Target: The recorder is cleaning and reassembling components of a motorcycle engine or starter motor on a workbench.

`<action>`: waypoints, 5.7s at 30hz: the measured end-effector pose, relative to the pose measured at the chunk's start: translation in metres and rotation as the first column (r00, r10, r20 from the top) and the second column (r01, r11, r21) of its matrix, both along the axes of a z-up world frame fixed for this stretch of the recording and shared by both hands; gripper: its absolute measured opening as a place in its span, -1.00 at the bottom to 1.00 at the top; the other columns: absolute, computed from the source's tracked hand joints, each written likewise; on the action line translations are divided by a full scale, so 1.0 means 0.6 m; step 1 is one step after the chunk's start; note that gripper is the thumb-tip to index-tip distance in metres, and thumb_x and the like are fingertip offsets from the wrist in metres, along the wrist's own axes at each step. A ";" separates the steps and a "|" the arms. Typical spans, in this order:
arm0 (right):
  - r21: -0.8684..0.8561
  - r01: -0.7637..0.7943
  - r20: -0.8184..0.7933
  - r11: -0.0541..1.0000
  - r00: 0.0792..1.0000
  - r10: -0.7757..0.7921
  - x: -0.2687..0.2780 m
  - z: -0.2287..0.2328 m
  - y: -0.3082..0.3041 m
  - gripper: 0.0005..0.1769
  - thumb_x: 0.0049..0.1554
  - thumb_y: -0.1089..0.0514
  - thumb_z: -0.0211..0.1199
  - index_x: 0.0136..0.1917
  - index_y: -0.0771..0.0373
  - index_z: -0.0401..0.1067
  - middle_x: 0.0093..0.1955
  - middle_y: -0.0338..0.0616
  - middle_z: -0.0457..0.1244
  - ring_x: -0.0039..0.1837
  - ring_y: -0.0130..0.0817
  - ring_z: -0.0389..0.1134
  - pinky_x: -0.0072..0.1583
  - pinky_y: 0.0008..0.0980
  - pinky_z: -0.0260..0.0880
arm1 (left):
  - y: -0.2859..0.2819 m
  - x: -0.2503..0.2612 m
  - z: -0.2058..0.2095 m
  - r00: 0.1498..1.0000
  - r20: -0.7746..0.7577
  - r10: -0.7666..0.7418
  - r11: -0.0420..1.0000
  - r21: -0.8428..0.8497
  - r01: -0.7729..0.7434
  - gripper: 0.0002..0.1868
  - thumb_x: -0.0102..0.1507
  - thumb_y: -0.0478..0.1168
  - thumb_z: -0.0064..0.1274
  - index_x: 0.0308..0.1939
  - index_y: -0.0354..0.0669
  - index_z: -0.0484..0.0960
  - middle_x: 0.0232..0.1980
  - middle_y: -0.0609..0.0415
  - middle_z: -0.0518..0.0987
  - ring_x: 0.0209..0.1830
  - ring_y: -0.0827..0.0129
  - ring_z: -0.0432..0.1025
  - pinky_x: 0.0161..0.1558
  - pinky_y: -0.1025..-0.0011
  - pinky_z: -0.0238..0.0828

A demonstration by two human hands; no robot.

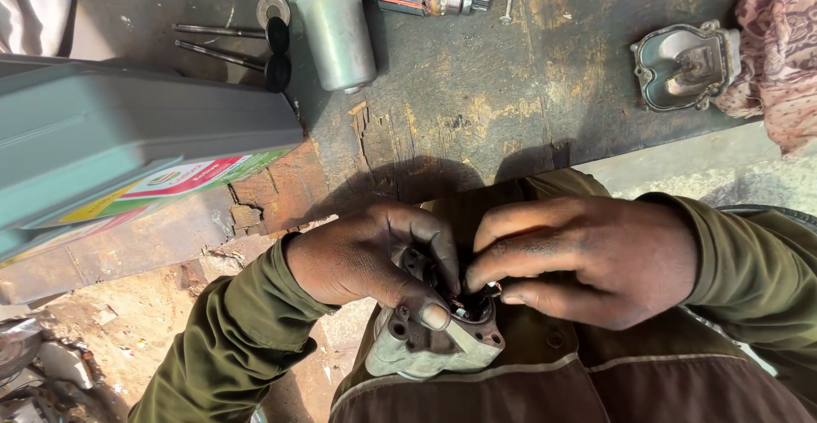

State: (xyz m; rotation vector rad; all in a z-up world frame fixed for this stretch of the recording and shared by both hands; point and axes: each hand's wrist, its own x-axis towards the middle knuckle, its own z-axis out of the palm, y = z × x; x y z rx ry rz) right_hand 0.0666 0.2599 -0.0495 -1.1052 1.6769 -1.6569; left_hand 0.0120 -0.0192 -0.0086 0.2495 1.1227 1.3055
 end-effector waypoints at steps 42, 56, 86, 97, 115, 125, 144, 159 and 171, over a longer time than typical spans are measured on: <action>-0.044 0.116 -0.858 0.992 0.505 -0.097 0.015 0.029 -0.045 -0.70 0.08 0.13 0.28 0.07 0.30 0.53 0.09 -0.03 0.33 -0.01 -0.19 0.42 -0.09 -0.25 0.53 | -0.028 0.060 -0.108 0.979 0.206 0.001 0.969 0.242 -0.052 -0.72 0.20 -0.25 0.39 -0.13 -0.35 0.69 -0.36 0.13 0.59 -0.50 0.61 0.39 -0.51 0.62 0.27; 0.019 0.158 -0.864 0.987 0.499 -0.063 0.015 0.073 -0.060 -0.61 -0.02 0.06 0.25 0.03 0.30 0.56 0.04 -0.03 0.33 -0.09 -0.23 0.38 -0.15 -0.28 0.46 | -0.035 0.056 -0.038 0.999 0.017 0.038 0.971 0.236 -0.040 -0.74 0.16 -0.29 0.40 -0.15 -0.30 0.70 -0.29 0.14 0.63 -0.34 0.57 0.46 -0.31 0.55 0.39; -0.402 0.473 -0.707 0.784 0.384 -0.594 0.093 -0.038 -0.030 -0.83 0.24 0.03 0.27 0.03 0.05 0.61 0.03 -0.29 0.42 -0.08 -0.44 0.35 -0.11 -0.43 0.46 | 0.016 0.029 0.013 0.988 0.008 -0.152 0.988 0.044 0.151 -0.68 0.19 -0.20 0.44 -0.07 -0.25 0.69 -0.16 0.12 0.68 -0.10 0.50 0.53 -0.01 0.49 0.49; -0.365 0.488 -0.665 0.793 0.459 -0.589 0.101 -0.050 -0.016 -0.86 0.22 0.07 0.30 0.03 0.07 0.58 0.07 -0.24 0.42 -0.09 -0.48 0.38 -0.13 -0.44 0.44 | 0.017 0.032 0.004 0.989 -0.006 -0.147 0.988 0.045 0.147 -0.67 0.17 -0.22 0.44 -0.09 -0.23 0.67 -0.10 0.13 0.66 -0.08 0.51 0.52 -0.02 0.49 0.48; -0.405 0.342 -0.592 0.848 0.608 -0.529 0.074 -0.066 -0.036 -0.73 0.08 0.09 0.45 0.08 0.00 0.59 -0.02 -0.24 0.25 -0.01 -0.32 0.28 -0.05 -0.36 0.44 | 0.003 0.047 -0.015 0.996 -0.021 -0.087 0.989 0.116 0.089 -0.68 0.16 -0.20 0.43 -0.11 -0.28 0.70 -0.18 0.14 0.66 -0.15 0.50 0.49 -0.09 0.48 0.42; -0.358 0.319 -0.838 0.877 0.304 -0.453 0.056 -0.066 -0.015 -0.82 0.15 0.08 0.42 0.05 0.06 0.60 -0.05 -0.29 0.28 -0.08 -0.38 0.31 -0.13 -0.32 0.47 | -0.002 0.047 -0.022 0.994 -0.079 -0.071 0.986 0.144 0.082 -0.67 0.16 -0.17 0.44 -0.11 -0.26 0.71 -0.14 0.13 0.64 -0.11 0.48 0.51 -0.06 0.48 0.44; -0.320 0.208 -0.748 0.924 0.543 -0.381 0.032 -0.012 -0.034 -0.80 0.11 0.05 0.39 0.03 0.02 0.61 -0.13 -0.34 0.25 -0.12 -0.45 0.29 -0.20 -0.36 0.40 | 0.003 0.033 -0.027 0.989 -0.060 -0.134 0.983 0.117 0.140 -0.70 0.13 -0.13 0.42 -0.17 -0.20 0.73 -0.26 0.21 0.60 -0.45 0.61 0.40 -0.48 0.57 0.29; -0.282 0.216 -0.711 0.935 0.607 -0.355 0.018 -0.024 -0.042 -0.75 0.11 0.08 0.41 0.09 0.02 0.59 -0.03 -0.26 0.24 -0.06 -0.35 0.28 -0.17 -0.34 0.39 | -0.001 0.028 -0.034 0.992 -0.006 -0.122 0.988 0.094 0.122 -0.68 0.12 -0.10 0.42 -0.20 -0.21 0.70 -0.38 0.21 0.57 -0.50 0.60 0.38 -0.52 0.58 0.26; -0.273 0.217 -0.713 0.937 0.609 -0.348 0.006 -0.029 -0.041 -0.78 0.12 0.10 0.42 0.07 0.04 0.56 -0.06 -0.27 0.22 -0.09 -0.34 0.29 -0.19 -0.35 0.39 | -0.006 0.022 -0.037 0.993 -0.064 -0.100 0.985 0.133 0.108 -0.67 0.12 -0.11 0.43 -0.18 -0.21 0.70 -0.29 0.18 0.58 -0.34 0.54 0.44 -0.33 0.49 0.38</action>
